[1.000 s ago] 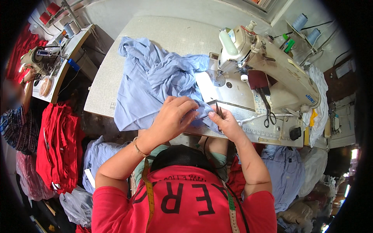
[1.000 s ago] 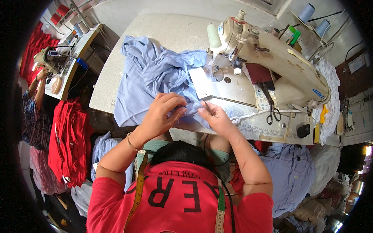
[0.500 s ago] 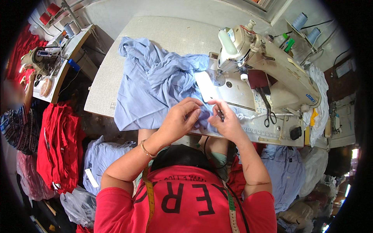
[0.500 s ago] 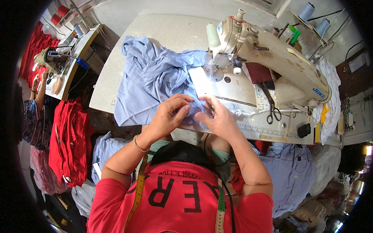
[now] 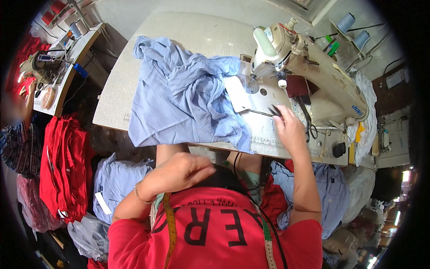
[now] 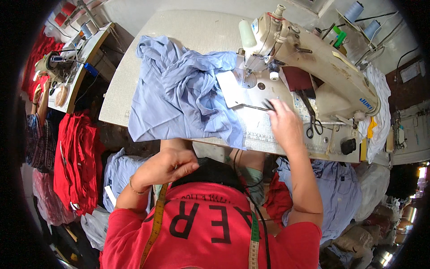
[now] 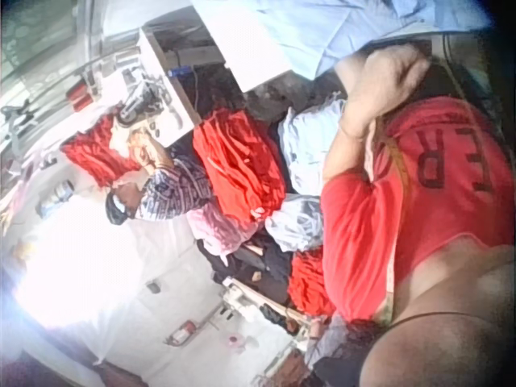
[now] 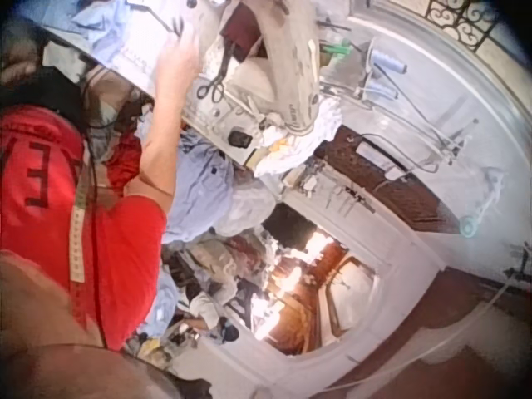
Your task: The person trims excess thread from a blue shirt using snips, feeds the fabric through a sewing machine to stitch a seam, and then folds the finished shirt onto a stack of red fabric.
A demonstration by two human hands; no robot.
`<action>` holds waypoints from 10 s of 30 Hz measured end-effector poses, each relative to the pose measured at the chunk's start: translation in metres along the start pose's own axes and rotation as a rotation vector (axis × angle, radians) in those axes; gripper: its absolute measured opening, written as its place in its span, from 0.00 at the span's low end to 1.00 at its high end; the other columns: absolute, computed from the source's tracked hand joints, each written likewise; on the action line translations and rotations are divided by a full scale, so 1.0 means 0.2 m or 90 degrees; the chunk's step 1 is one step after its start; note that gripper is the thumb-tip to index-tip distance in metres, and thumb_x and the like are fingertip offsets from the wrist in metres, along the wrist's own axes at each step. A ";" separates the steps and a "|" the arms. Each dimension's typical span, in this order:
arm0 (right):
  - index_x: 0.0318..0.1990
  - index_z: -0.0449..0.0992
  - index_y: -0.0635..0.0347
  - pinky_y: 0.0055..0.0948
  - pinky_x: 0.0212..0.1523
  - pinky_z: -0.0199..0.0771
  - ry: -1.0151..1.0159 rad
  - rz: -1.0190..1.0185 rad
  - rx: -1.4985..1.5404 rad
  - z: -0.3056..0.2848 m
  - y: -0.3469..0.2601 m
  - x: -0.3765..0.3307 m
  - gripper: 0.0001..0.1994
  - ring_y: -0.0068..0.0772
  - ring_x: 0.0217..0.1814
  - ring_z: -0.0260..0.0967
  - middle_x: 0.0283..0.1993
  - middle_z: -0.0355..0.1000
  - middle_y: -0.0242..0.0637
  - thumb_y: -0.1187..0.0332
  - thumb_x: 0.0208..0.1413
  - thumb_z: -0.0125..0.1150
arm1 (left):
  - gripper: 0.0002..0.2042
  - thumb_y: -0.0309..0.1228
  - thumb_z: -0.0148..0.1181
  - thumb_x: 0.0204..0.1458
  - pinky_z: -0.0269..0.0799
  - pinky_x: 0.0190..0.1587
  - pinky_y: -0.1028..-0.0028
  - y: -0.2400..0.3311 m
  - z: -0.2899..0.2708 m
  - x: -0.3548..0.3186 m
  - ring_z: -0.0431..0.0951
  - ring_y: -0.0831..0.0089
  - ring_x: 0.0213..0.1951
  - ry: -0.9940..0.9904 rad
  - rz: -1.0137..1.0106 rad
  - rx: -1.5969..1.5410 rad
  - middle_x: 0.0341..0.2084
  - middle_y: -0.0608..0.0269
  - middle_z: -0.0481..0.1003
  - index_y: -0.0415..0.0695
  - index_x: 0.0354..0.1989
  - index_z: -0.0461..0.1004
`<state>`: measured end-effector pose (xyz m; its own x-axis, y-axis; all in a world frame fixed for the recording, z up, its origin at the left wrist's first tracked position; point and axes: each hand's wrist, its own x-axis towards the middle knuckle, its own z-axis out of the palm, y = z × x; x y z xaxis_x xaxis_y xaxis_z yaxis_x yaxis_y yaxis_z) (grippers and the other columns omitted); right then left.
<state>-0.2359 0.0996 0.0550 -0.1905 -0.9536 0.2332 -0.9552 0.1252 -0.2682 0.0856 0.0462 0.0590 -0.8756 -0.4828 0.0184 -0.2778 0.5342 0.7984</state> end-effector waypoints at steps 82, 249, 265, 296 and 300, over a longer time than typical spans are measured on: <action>0.41 0.77 0.66 0.21 0.45 0.68 0.002 0.151 0.837 0.27 -0.35 -0.18 0.09 0.17 0.40 0.68 0.37 0.75 0.28 0.69 0.59 0.60 | 0.06 0.28 0.61 0.57 0.70 0.34 0.82 -0.05 0.06 0.45 0.72 0.86 0.30 0.105 -0.085 -0.408 0.26 0.72 0.75 0.37 0.37 0.76; 0.49 0.69 0.65 0.21 0.42 0.66 -0.156 -0.160 1.212 0.41 -1.10 0.56 0.17 0.15 0.41 0.59 0.39 0.67 0.28 0.65 0.57 0.63 | 0.03 0.22 0.60 0.49 0.68 0.34 0.68 0.05 -0.90 0.49 0.72 0.60 0.30 0.590 0.199 0.476 0.25 0.55 0.72 0.39 0.30 0.72; 0.41 0.71 0.65 0.25 0.42 0.70 0.169 0.065 0.656 0.35 -0.15 0.14 0.08 0.25 0.41 0.69 0.40 0.68 0.35 0.75 0.54 0.61 | 0.04 0.28 0.58 0.58 0.62 0.32 0.85 -0.35 -0.04 1.00 0.65 0.89 0.30 0.039 -0.029 -0.410 0.26 0.78 0.69 0.42 0.34 0.72; 0.36 0.76 0.66 0.27 0.34 0.72 0.077 0.179 0.557 0.36 -0.24 0.21 0.06 0.27 0.29 0.70 0.32 0.74 0.37 0.76 0.50 0.62 | 0.05 0.26 0.55 0.59 0.63 0.29 0.83 -0.33 0.01 0.93 0.64 0.88 0.27 0.127 0.040 -0.236 0.23 0.75 0.70 0.37 0.34 0.71; 0.35 0.74 0.65 0.28 0.35 0.72 0.052 0.182 0.565 0.41 -0.20 0.21 0.05 0.28 0.29 0.69 0.31 0.72 0.37 0.76 0.50 0.62 | 0.04 0.26 0.55 0.59 0.63 0.29 0.83 -0.37 0.03 0.93 0.65 0.88 0.27 0.122 0.025 -0.251 0.24 0.75 0.70 0.37 0.34 0.71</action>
<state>-0.1867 0.0316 -0.0001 -0.4384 -0.8927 0.1044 -0.3544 0.0649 -0.9328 -0.0600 -0.0792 0.0003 -0.7834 -0.6068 0.1345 -0.0417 0.2672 0.9627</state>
